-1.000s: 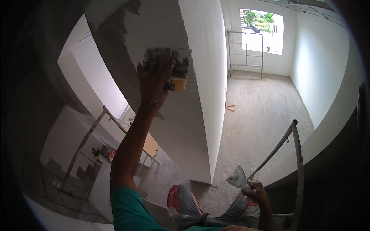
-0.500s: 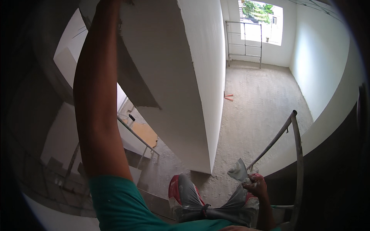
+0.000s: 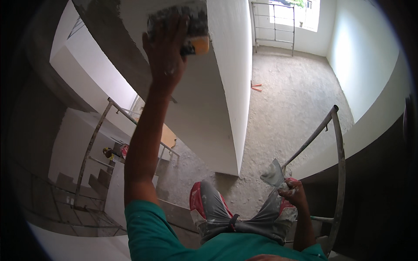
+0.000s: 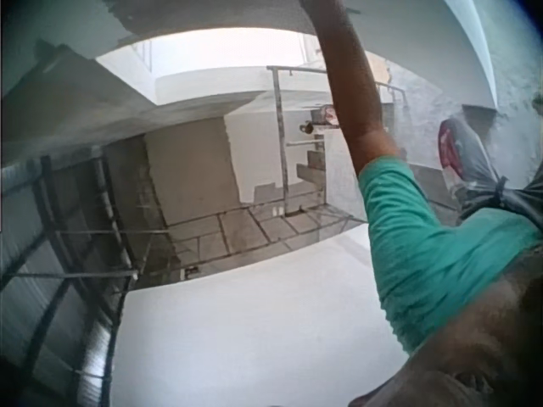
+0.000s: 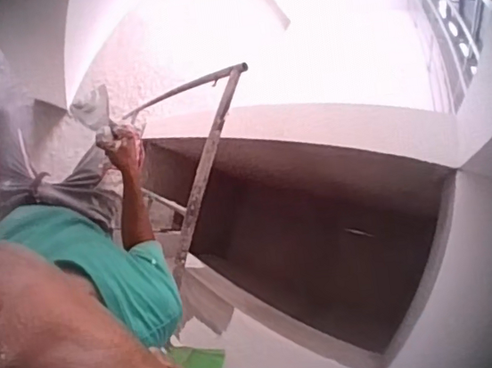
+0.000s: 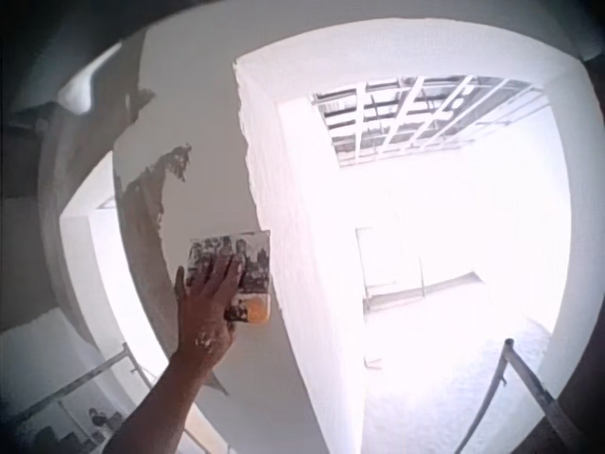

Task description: The person applies plaster to a ceiling using a trowel and hawk. They repeatedly scoop plaster from the hawk and spread it onto the ceiling surface while standing on a scaffold.

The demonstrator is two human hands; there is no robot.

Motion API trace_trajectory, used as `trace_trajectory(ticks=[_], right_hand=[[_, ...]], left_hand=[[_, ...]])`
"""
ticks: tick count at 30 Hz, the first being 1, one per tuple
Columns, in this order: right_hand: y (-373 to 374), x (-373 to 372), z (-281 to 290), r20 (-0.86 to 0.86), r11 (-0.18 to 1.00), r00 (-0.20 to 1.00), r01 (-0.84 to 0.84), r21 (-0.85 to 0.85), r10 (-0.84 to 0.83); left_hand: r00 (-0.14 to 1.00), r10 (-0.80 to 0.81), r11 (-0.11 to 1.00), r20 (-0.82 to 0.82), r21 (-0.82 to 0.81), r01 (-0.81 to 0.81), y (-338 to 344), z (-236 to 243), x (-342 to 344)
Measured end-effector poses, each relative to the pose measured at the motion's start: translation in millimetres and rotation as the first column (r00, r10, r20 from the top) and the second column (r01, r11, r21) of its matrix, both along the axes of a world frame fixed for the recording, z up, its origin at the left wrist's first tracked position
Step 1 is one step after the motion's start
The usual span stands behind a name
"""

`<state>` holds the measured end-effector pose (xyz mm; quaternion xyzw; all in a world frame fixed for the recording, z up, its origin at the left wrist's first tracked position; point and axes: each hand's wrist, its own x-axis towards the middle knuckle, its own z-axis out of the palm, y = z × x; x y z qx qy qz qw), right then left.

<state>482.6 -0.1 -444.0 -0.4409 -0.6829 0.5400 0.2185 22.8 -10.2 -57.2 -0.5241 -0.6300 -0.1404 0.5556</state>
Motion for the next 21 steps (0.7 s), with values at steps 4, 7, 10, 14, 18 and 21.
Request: trace_trajectory(ticks=[4,7,10,14,18,21], right_hand=[[-8.9,-11.8,52.1,0.006,0.998,1.000,-0.027,-0.057,0.028],[-2.2,1.9,15.0,0.025,0.999,0.999,0.048,-0.017,-0.048],[-12.9,-9.5,42.8,-0.031,0.990,0.993,0.115,0.076,-0.113],[-2.4,-7.8,61.3,-0.046,0.995,0.997,-0.072,-0.074,0.069],[1.6,0.0,57.4,-0.027,0.995,0.998,-0.054,-0.088,0.052],[-4.5,2.4,53.4,-0.055,0.994,0.999,-0.010,-0.112,0.004]], left_hand=[[0.992,-0.009,0.998,0.127,-0.057,0.016,2.9,-75.7,-2.5],[0.980,-0.026,0.991,0.197,-0.120,0.050,2.5,-119.3,-3.4],[0.978,-0.044,0.981,0.203,-0.178,0.081,-15.4,-162.2,-11.1],[0.949,-0.020,0.958,0.313,-0.267,0.108,-57.0,-165.4,-0.8],[0.941,-0.185,0.980,0.283,-0.019,0.199,-52.3,-62.2,-7.3],[0.934,-0.356,0.909,-0.025,0.225,0.352,-21.1,62.7,-36.9]])
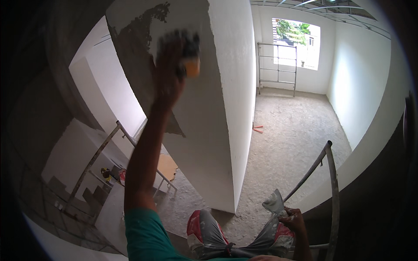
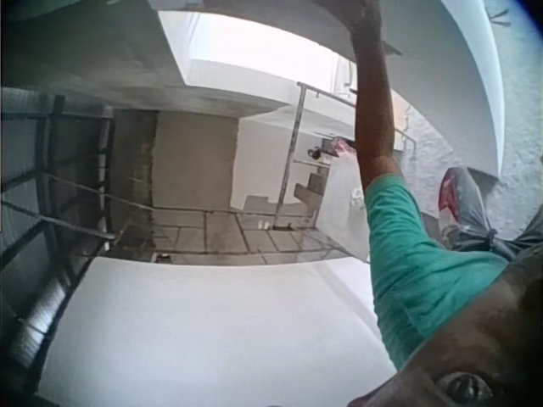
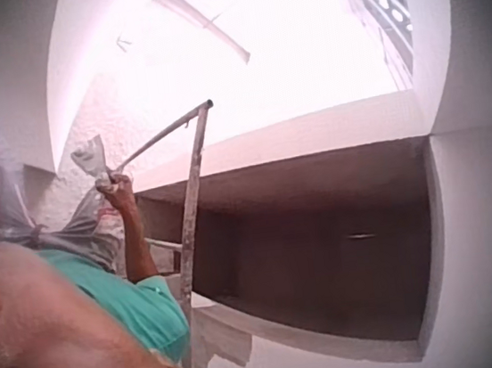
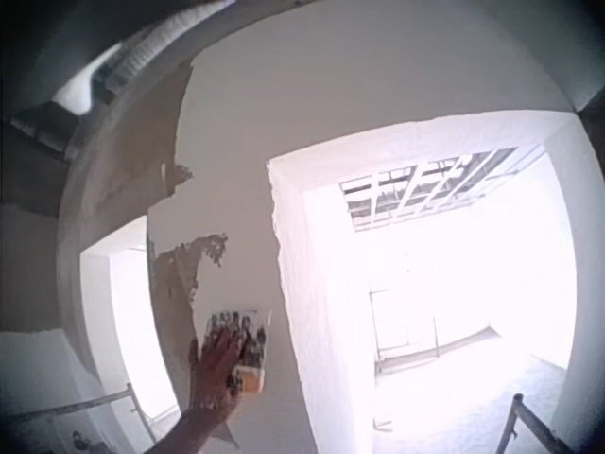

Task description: The person applies plaster to a ceiling using a trowel and hawk. They repeatedly scoop plaster from the hawk and spread it onto the ceiling surface while standing on a scaffold.

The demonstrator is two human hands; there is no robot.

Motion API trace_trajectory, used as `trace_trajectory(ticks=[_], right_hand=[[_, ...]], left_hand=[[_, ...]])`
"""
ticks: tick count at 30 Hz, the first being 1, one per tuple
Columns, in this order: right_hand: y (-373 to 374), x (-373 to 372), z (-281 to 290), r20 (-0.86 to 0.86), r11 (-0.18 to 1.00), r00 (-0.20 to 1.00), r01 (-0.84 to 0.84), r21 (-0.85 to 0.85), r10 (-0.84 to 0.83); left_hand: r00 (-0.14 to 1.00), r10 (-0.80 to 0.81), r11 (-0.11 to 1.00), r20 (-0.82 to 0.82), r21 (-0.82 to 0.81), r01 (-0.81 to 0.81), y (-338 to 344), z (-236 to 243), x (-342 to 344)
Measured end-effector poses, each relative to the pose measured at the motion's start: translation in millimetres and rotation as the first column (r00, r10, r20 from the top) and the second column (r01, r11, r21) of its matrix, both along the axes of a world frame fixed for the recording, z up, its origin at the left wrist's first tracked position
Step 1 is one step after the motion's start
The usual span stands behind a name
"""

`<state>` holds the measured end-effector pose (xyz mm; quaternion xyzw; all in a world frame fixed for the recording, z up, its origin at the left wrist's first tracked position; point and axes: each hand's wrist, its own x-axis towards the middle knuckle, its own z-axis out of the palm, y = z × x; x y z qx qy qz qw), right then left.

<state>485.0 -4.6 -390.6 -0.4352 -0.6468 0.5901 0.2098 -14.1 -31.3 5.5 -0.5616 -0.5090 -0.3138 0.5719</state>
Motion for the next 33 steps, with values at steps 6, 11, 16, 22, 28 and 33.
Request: trace_trajectory(ticks=[6,11,16,22,28,33], right_hand=[[-7.1,5.8,-10.4,0.007,0.995,0.996,0.089,0.035,-0.089],[-1.9,0.7,-9.3,0.058,1.000,0.998,0.008,0.002,-0.008],[-14.5,-8.8,1.9,0.009,0.993,0.998,0.057,0.108,-0.059],[-4.9,-18.7,12.2,0.017,1.000,1.000,-0.016,0.001,0.016],[-7.7,-15.7,20.1,0.017,1.000,1.000,0.018,0.017,-0.019],[-4.2,-17.2,13.3,0.001,1.000,1.000,-0.028,-0.002,0.028]], left_hand=[[0.971,0.236,0.955,0.036,0.176,-0.239,24.7,161.6,-4.9],[0.986,0.145,0.988,-0.078,0.064,-0.140,22.1,206.7,4.7],[0.981,0.166,0.986,-0.105,0.020,-0.165,22.2,163.5,-6.8],[0.980,0.158,0.983,-0.121,-0.073,-0.168,17.0,4.2,-9.6],[0.938,0.343,0.903,0.043,-0.291,-0.317,8.5,-131.9,22.9],[0.927,0.325,0.864,0.189,-0.457,-0.210,4.5,-244.4,30.4]])
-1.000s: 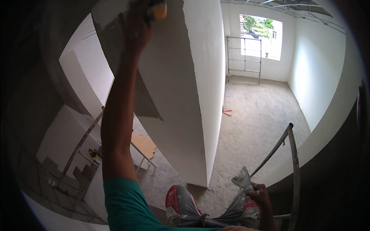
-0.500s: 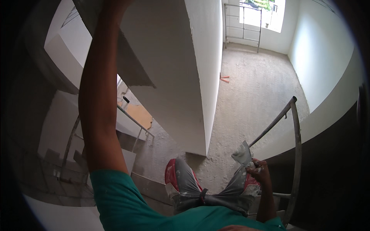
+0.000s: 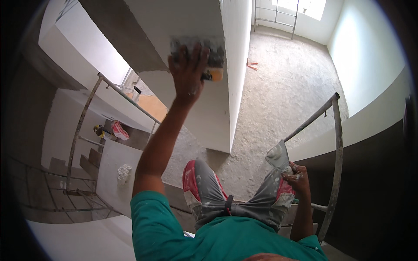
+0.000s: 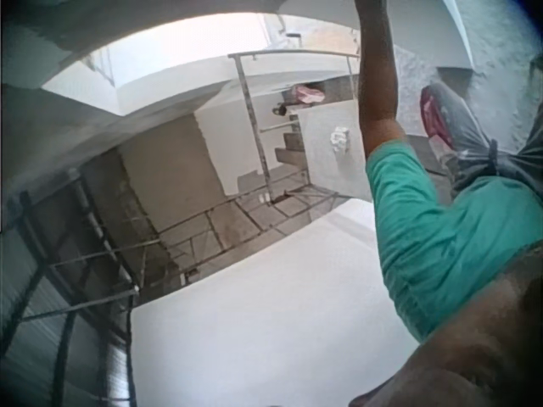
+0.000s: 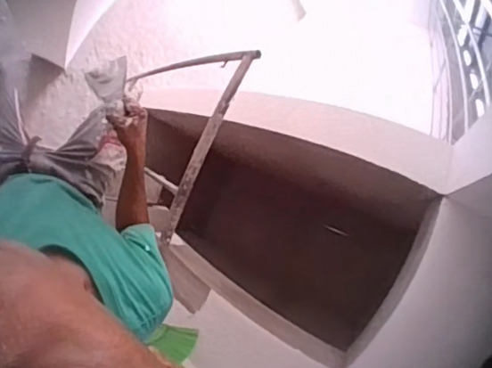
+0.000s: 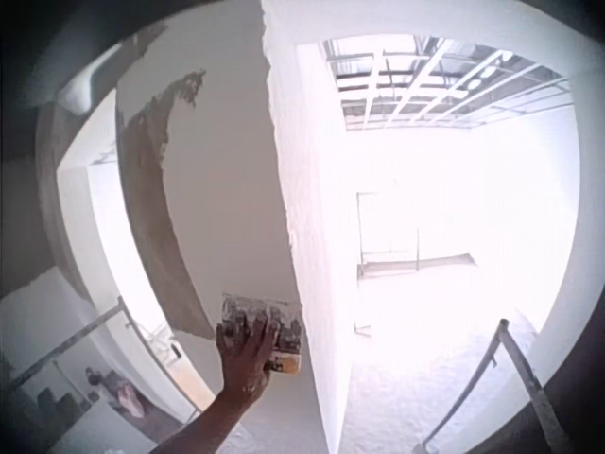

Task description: The person applies plaster to a ceiling using a trowel and hawk. They repeatedly scoop plaster from the hawk and spread it onto the ceiling surface while standing on a scaffold.

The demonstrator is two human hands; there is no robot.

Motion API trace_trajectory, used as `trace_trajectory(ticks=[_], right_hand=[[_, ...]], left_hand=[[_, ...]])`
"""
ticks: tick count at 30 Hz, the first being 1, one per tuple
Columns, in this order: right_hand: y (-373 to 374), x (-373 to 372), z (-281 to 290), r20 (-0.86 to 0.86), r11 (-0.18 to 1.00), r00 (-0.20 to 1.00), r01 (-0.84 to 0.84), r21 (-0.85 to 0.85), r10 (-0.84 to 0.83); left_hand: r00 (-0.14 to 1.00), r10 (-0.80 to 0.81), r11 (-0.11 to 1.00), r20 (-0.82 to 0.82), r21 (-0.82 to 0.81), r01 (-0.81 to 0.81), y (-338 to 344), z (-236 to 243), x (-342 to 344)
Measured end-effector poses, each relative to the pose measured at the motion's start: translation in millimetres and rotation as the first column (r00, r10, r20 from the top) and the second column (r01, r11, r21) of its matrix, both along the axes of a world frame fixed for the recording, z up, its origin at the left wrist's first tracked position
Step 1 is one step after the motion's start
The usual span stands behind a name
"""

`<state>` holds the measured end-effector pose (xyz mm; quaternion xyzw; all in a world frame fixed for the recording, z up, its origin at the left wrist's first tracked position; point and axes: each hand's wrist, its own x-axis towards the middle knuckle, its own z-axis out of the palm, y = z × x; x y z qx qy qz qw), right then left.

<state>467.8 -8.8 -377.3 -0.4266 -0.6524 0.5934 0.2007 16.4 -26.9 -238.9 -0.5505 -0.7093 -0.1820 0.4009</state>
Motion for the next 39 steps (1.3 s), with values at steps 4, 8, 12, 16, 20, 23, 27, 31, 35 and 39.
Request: trace_trajectory(ticks=[4,8,12,16,20,23,27,31,35,39], right_hand=[[0.7,-3.6,11.9,0.019,0.999,0.999,-0.042,-0.005,0.042],[6.0,0.4,8.4,0.031,0.999,0.999,-0.029,0.032,0.028],[14.3,-7.5,31.4,0.007,0.997,0.997,-0.072,0.036,0.072],[20.4,-5.2,81.0,0.041,0.989,0.998,-0.058,0.137,0.053],[11.2,-21.2,137.2,-0.124,0.991,0.989,-0.072,0.112,0.086],[7.5,-13.7,192.0,-0.058,0.974,0.996,-0.060,0.219,0.075],[-8.7,-20.8,281.8,-0.058,0.965,0.995,-0.062,0.256,0.079],[-30.3,-8.1,329.6,-0.028,0.910,0.996,-0.065,0.409,0.084],[-48.4,-17.6,409.6,0.037,0.897,0.997,-0.072,0.435,0.062],[-73.4,-5.9,464.7,0.049,0.914,0.998,-0.049,0.402,0.032]], left_hand=[[0.999,-0.030,0.996,0.014,-0.086,0.031,-7.0,-96.8,-6.2],[0.985,-0.035,0.970,0.169,-0.232,0.074,-36.0,-163.6,3.9],[0.893,0.010,0.977,0.451,-0.194,0.087,-84.2,-165.0,15.2],[0.614,-0.214,0.977,0.760,0.164,0.137,-112.3,-152.0,25.0],[0.269,0.076,0.988,0.960,-0.035,-0.152,-212.0,-153.7,31.9],[0.189,0.256,0.962,0.948,-0.232,-0.142,-285.6,-136.0,48.6],[-0.159,0.689,0.703,0.707,-0.705,-0.094,-409.3,-71.6,96.1],[-0.350,0.861,0.385,0.368,-0.923,-0.023,-499.9,-0.5,155.4],[-0.444,0.813,0.435,0.377,-0.900,0.032,-522.2,57.9,186.4],[-0.339,0.820,0.527,0.461,-0.839,0.135,-484.5,132.2,181.5]])
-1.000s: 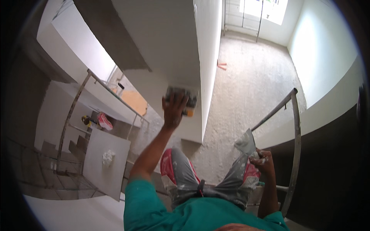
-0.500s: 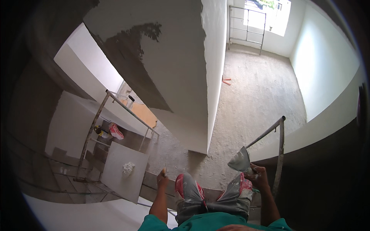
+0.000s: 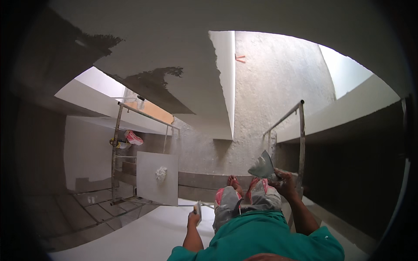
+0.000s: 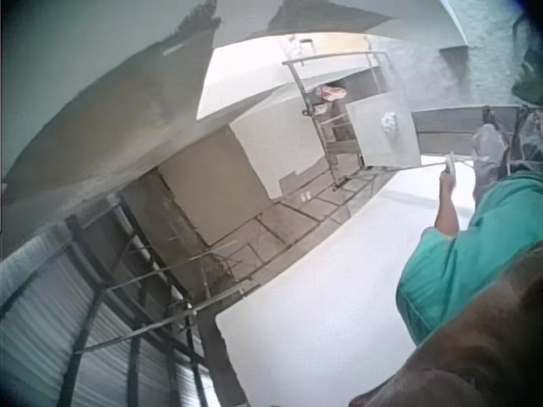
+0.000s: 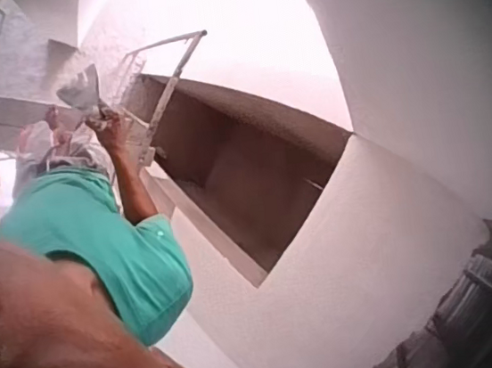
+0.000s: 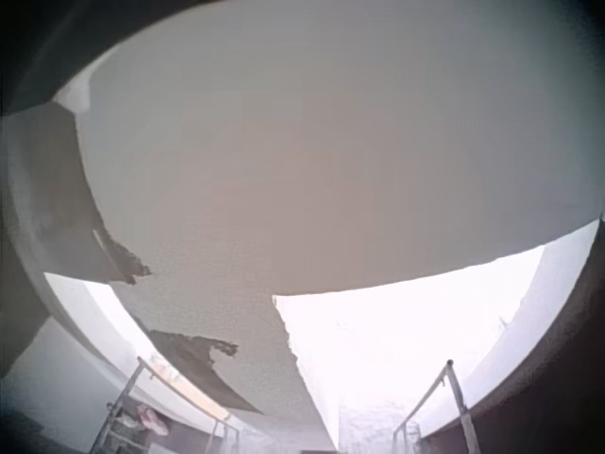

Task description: The person applies plaster to a ceiling using a trowel and hawk. They repeatedly scoop plaster from the hawk and spread it onto the ceiling surface while standing on a scaffold.

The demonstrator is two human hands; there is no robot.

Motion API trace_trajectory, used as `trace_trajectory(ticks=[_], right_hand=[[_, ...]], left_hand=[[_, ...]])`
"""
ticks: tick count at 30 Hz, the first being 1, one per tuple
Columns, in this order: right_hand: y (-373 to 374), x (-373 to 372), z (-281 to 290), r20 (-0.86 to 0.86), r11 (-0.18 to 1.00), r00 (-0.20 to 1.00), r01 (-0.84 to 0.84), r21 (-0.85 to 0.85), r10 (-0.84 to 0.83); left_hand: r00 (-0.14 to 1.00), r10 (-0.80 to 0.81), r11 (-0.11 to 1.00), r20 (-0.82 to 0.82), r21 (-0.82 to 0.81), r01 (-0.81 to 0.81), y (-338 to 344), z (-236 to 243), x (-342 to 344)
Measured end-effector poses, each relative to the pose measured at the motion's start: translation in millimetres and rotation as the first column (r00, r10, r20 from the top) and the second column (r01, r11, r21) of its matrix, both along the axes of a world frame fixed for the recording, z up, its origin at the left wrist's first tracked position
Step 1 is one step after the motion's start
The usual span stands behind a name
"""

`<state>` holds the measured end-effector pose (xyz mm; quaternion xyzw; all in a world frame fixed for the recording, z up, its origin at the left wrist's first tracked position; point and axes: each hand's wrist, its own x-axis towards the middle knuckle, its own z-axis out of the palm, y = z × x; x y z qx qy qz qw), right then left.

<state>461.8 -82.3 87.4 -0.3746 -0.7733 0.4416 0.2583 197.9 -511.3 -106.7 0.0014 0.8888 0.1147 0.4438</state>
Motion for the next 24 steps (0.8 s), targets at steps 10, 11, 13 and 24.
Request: trace_trajectory(ticks=[10,11,13,24], right_hand=[[8.5,9.6,25.7,0.050,0.981,0.998,0.050,-0.187,-0.042],[11.5,11.2,39.5,0.039,0.966,0.999,0.037,-0.257,-0.027],[14.6,24.9,36.0,0.052,0.964,0.999,0.024,-0.264,-0.011],[64.0,108.9,40.9,0.105,0.972,0.993,0.078,-0.222,-0.056]], left_hand=[[0.971,-0.114,0.942,-0.212,0.286,0.174,95.5,45.1,-67.4],[0.972,-0.111,0.946,-0.209,0.278,0.168,93.3,49.5,-62.9],[0.963,-0.127,0.948,-0.237,0.256,0.188,79.0,46.1,-48.0],[0.995,-0.094,0.985,0.043,-0.141,0.099,80.6,91.3,66.0]])
